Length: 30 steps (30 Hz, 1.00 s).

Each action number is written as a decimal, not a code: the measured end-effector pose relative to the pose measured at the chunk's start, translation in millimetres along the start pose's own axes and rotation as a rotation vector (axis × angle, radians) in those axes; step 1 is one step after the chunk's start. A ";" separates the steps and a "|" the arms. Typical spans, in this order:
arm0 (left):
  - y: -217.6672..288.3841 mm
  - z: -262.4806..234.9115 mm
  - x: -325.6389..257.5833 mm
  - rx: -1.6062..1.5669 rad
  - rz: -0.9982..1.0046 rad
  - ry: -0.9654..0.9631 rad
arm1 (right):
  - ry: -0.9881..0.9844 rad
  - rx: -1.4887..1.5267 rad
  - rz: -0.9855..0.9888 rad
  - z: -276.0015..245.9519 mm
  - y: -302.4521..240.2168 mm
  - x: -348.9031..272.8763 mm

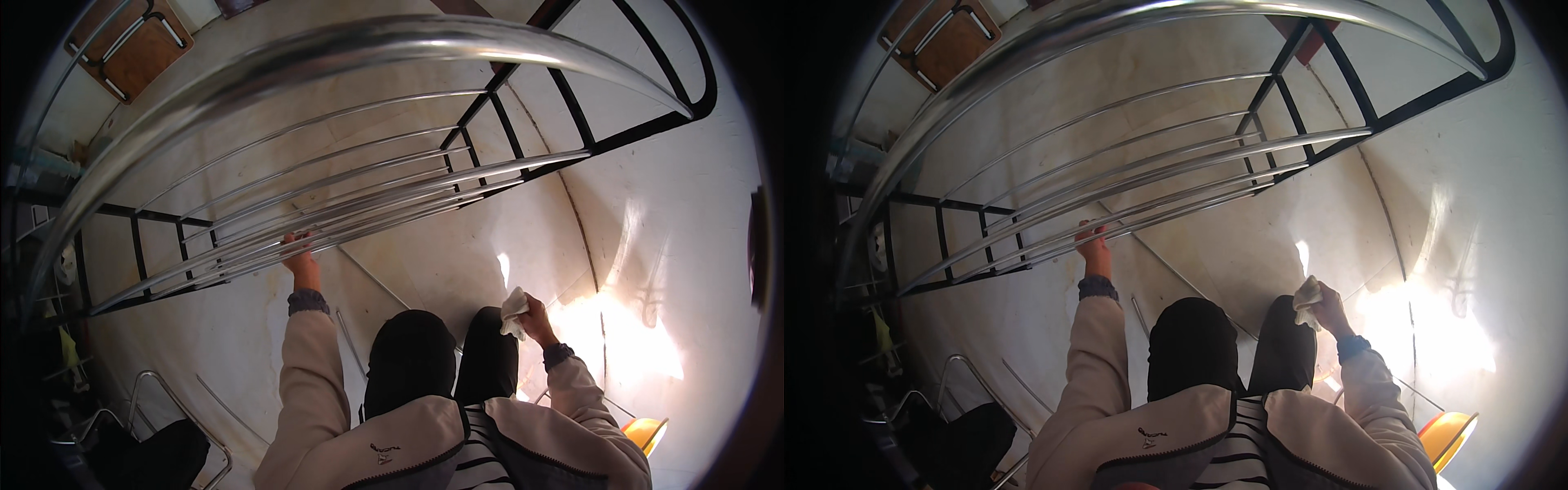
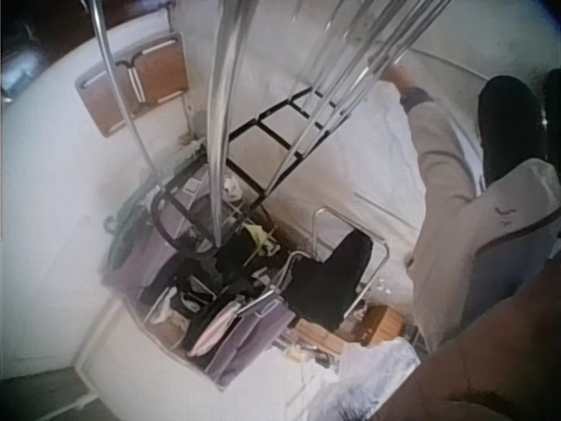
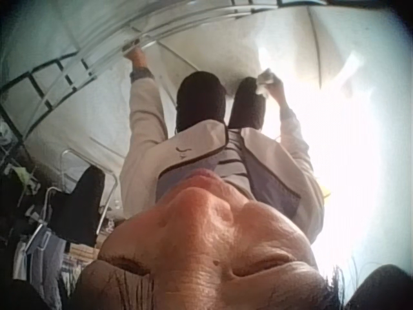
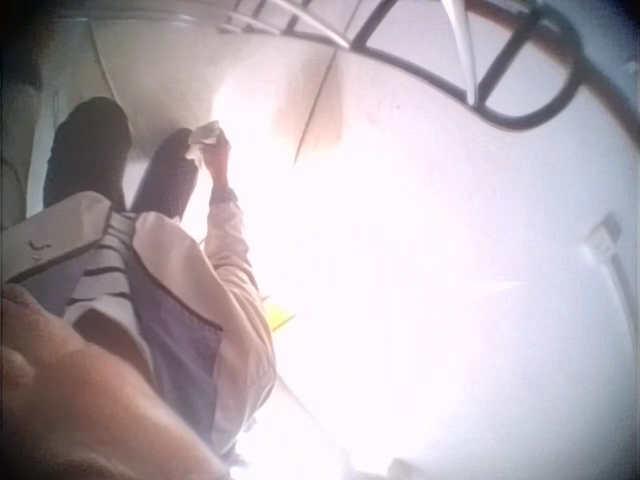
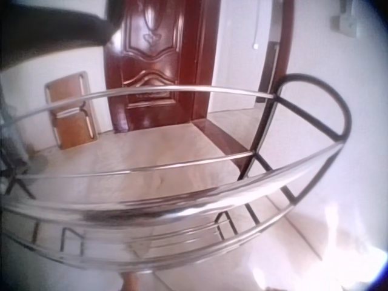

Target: The person assembles a metal clothes drying rack by inserting horizontal rods into the frame and wiping them with a cloth. The person kneels on the floor, positions each rod, and cleans the surface as they work.

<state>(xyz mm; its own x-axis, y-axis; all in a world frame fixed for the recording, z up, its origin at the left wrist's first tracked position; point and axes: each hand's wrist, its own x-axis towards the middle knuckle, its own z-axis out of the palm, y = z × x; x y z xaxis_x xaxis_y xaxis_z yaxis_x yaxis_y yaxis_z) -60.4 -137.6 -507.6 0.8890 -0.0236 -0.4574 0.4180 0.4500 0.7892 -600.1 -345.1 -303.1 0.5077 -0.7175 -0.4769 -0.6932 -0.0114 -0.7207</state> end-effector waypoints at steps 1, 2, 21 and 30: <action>0.1 -1.4 1.7 0.001 -0.005 -0.005 | 0.000 -0.018 0.025 0.2 0.2 0.3; -0.3 -2.9 3.3 0.001 -0.010 -0.009 | -0.005 -0.005 0.002 0.4 -0.4 0.7; -4.4 1.2 1.3 -0.065 -0.046 -0.005 | -0.036 0.166 0.048 5.0 -29.9 0.4; -1.5 1.4 -3.0 -0.029 -0.046 -0.085 | -0.029 0.046 0.080 11.5 -9.5 9.8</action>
<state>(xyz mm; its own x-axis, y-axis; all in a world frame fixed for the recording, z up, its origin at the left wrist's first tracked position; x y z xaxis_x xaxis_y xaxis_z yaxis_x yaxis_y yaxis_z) -63.4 -139.4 -506.8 0.8823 -0.1200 -0.4552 0.4541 0.4723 0.7555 -582.6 -344.0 -306.7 0.4666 -0.6942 -0.5480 -0.7082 0.0779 -0.7017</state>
